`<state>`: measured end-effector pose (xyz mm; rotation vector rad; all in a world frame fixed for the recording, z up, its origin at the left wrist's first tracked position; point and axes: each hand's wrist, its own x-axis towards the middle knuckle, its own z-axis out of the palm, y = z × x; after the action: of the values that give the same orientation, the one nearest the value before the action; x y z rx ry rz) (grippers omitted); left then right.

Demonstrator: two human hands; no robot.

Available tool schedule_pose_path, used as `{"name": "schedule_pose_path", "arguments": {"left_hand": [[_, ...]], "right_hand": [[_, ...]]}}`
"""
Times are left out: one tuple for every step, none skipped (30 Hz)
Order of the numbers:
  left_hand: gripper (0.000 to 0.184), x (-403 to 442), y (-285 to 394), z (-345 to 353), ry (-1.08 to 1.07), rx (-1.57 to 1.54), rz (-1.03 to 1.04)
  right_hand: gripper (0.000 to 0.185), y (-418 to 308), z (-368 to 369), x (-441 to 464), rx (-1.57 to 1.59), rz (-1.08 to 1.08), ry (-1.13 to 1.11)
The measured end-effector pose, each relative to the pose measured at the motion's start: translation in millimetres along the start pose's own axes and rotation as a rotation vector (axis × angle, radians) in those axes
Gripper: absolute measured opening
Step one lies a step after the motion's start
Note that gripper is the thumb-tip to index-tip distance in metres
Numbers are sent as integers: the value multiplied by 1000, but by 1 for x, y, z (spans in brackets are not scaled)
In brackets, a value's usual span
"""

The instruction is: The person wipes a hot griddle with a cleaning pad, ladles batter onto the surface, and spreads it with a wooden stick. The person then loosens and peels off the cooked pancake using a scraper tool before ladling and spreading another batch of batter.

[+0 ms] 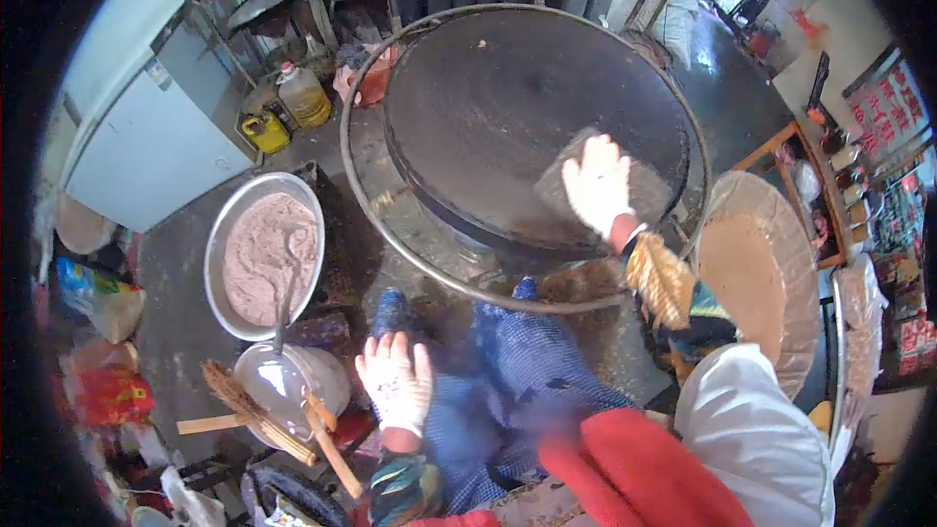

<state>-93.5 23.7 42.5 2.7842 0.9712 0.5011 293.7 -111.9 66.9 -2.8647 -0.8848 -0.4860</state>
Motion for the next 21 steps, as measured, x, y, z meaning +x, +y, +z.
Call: {"name": "schedule_pose_path", "arguments": {"left_hand": [[35, 6, -3, -1, -28, -3, -28], [38, 11, -1, 1, -14, -13, -48], [41, 20, -2, 3, 5, -16, -54], [43, 28, 2, 4, 32, -70, -50], [45, 33, 9, 5, 58, -124, -46], [47, 42, 15, 3, 23, -247, -48], [50, 51, 15, 11, 82, -357, -12], [52, 67, 10, 8, 142, -321, 73], [54, 87, 5, 5, 197, -292, 146], [57, 112, -7, 4, 234, -204, 226], [61, 139, -22, 6, 277, -122, 287], [64, 166, -32, 3, 276, -92, 289], [65, 194, -43, 0, 218, -28, 280], [65, 221, -53, 4, 189, 90, 355], [65, 244, -66, 6, 151, 215, 426], [57, 263, -80, 12, 151, 252, 580], [50, 275, -91, 16, 148, 290, 744], [42, 281, -82, 11, -38, 269, 745], [34, 285, -65, 10, -219, 237, 742], [20, 275, -58, 29, -255, 440, 780], [9, 258, -47, 51, -300, 631, 820]], "right_hand": [[59, -39, -31, 0, 60, -22, -112], [56, -74, -32, 3, 77, -118, -109], [53, -113, -31, 9, 102, -204, -98], [56, -149, -38, 12, 189, -276, -89], [59, -180, -42, 16, 277, -349, -78], [63, -210, -13, 23, 335, -367, 9], [67, -228, 12, 31, 397, -391, 104], [67, -231, 13, 37, 416, -386, 111], [70, -228, 11, 38, 443, -385, 29], [72, -220, 10, 34, 459, -397, -65], [74, -200, 9, 26, 431, -446, -2], [72, -175, -16, 21, 434, -456, -57], [69, -147, -30, 15, 445, -451, -74], [68, -118, -32, 11, 300, -478, -29], [68, -81, -25, 6, 150, -462, 65], [62, -42, -33, 8, 230, -457, 92], [55, -5, -35, 13, 181, -308, 29], [48, 35, -33, 22, 124, -158, -32], [44, 75, -28, 29, 131, -10, -83], [44, 113, -16, 35, 49, 103, -66], [45, 194, 69, 37, -188, -14, 372]]}}
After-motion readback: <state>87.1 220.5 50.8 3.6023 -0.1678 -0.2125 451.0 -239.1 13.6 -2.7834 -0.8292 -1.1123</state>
